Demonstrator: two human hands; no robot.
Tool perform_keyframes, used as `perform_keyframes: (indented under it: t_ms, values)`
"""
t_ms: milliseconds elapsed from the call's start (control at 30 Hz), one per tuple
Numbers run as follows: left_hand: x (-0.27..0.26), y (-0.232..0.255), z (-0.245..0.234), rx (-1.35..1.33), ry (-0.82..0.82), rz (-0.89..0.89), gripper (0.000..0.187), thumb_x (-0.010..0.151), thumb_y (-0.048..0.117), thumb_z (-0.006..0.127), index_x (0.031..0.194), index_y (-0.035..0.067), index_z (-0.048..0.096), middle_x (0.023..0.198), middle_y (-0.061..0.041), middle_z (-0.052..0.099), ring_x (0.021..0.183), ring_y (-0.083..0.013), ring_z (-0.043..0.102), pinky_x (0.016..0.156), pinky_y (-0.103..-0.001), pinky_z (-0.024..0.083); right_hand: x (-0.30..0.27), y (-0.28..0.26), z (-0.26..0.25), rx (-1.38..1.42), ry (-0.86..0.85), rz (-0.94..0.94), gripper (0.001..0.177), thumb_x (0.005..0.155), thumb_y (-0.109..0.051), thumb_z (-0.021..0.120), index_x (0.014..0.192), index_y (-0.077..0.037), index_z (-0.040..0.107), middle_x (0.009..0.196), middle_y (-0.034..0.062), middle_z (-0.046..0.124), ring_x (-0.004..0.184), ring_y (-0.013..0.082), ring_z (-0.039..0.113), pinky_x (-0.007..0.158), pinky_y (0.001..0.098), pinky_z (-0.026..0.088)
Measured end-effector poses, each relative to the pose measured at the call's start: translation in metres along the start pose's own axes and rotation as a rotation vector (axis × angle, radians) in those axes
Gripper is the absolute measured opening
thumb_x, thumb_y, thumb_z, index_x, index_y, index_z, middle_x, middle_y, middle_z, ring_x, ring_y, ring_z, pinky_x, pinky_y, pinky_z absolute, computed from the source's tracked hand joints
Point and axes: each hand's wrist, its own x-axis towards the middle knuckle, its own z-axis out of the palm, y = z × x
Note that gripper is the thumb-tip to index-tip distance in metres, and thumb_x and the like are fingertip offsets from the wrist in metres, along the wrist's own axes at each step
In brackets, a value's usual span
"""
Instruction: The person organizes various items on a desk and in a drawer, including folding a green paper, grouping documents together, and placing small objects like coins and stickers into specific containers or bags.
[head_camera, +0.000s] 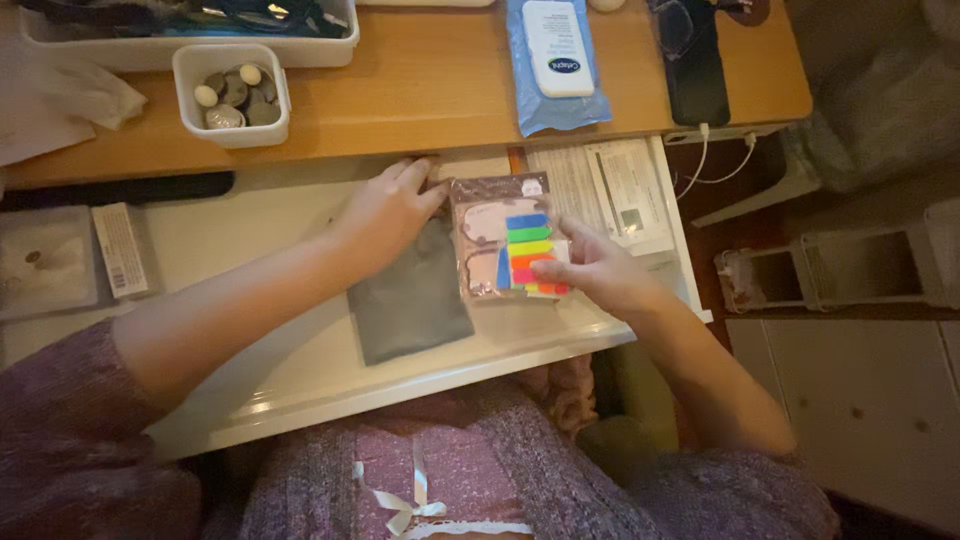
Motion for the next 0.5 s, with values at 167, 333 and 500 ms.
perform_keyframes:
  t_ms: [167, 333, 500]
  values:
    - [-0.012, 0.008, -0.037, -0.241, 0.179, 0.020, 0.030, 0.089, 0.010, 0.067, 0.119, 0.005, 0.068, 0.129, -0.013, 0.067, 0.118, -0.0315, 0.065, 0.095, -0.042, 0.056, 0.008, 0.002, -0.003, 0.257, -0.075, -0.019, 0.069, 0.093, -0.019, 0.073, 0.150, 0.002, 0.043, 0.119, 0.0100, 0.071, 0.099, 0.0114, 0.068, 0.082, 0.0258, 0.054]
    - [-0.024, 0.024, -0.071, -0.437, 0.254, 0.208, 0.056, 0.089, 0.027, 0.073, 0.130, -0.007, 0.057, 0.132, -0.026, 0.061, 0.121, -0.0399, 0.060, 0.099, -0.049, 0.052, 0.027, 0.000, -0.002, 0.352, -0.101, 0.029, 0.064, 0.093, -0.018, 0.070, 0.148, 0.001, 0.043, 0.119, 0.0089, 0.070, 0.099, 0.0130, 0.069, 0.080, 0.0299, 0.057]
    - [-0.017, 0.034, -0.038, -0.196, 0.190, 0.287, 0.057, 0.090, 0.026, 0.070, 0.137, -0.003, 0.055, 0.138, -0.023, 0.060, 0.128, -0.0368, 0.060, 0.108, -0.044, 0.051, 0.064, 0.004, 0.000, 0.207, -0.068, -0.024, 0.060, 0.096, -0.023, 0.072, 0.145, 0.003, 0.048, 0.116, 0.0119, 0.071, 0.099, 0.0145, 0.069, 0.083, 0.0282, 0.057]
